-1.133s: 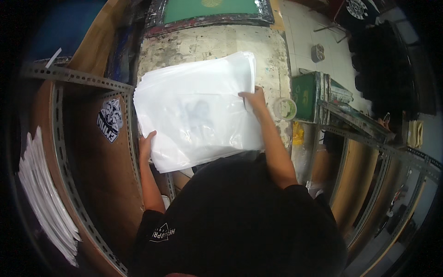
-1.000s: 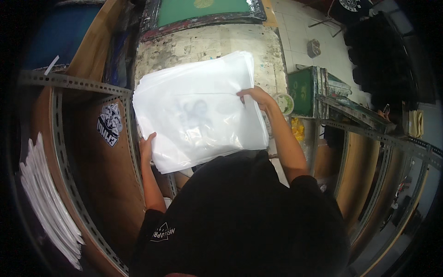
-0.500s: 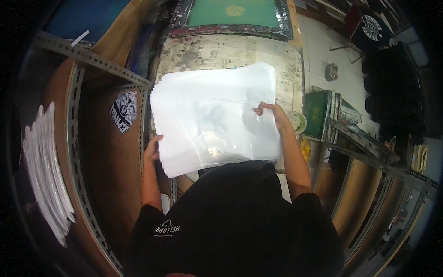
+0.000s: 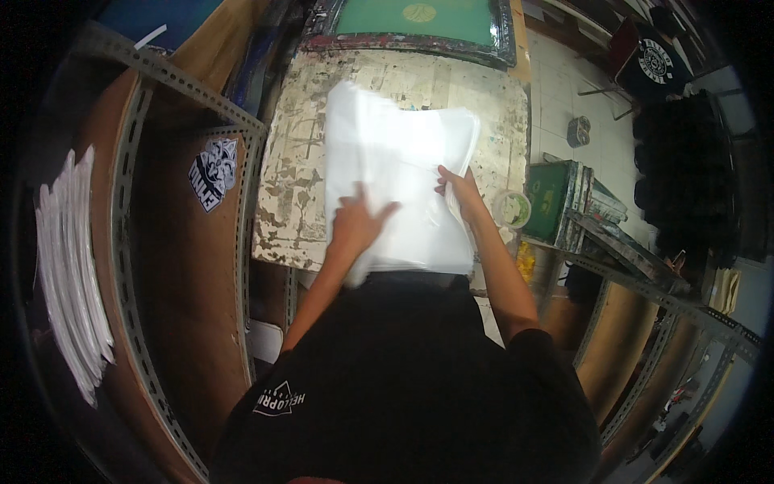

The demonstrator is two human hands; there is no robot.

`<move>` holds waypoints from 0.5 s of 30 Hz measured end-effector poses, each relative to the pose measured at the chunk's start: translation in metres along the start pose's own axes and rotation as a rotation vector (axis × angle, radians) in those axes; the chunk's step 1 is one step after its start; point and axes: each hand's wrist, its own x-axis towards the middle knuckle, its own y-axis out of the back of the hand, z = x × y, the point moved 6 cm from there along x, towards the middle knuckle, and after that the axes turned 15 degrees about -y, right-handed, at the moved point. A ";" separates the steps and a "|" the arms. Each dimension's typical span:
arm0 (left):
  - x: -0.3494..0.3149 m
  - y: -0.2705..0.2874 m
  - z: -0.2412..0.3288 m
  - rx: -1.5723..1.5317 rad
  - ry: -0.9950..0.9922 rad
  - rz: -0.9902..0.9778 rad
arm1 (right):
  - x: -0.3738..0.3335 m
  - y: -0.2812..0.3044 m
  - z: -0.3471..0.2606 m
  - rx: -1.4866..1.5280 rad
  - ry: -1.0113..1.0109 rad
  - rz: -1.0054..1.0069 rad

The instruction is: The person folds white plastic shopping bags and stacks them on a workbench. The person then places the stack into a larger clear plastic bag and seals it.

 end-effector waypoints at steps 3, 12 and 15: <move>0.023 -0.006 0.001 -0.462 -0.163 0.210 | -0.003 0.006 0.002 0.128 -0.132 -0.118; 0.050 -0.003 -0.080 -0.763 0.069 0.157 | -0.026 0.001 -0.004 0.198 -0.172 -0.352; 0.027 0.037 0.047 -0.227 -0.316 0.187 | -0.049 -0.012 -0.020 0.361 -0.152 -0.604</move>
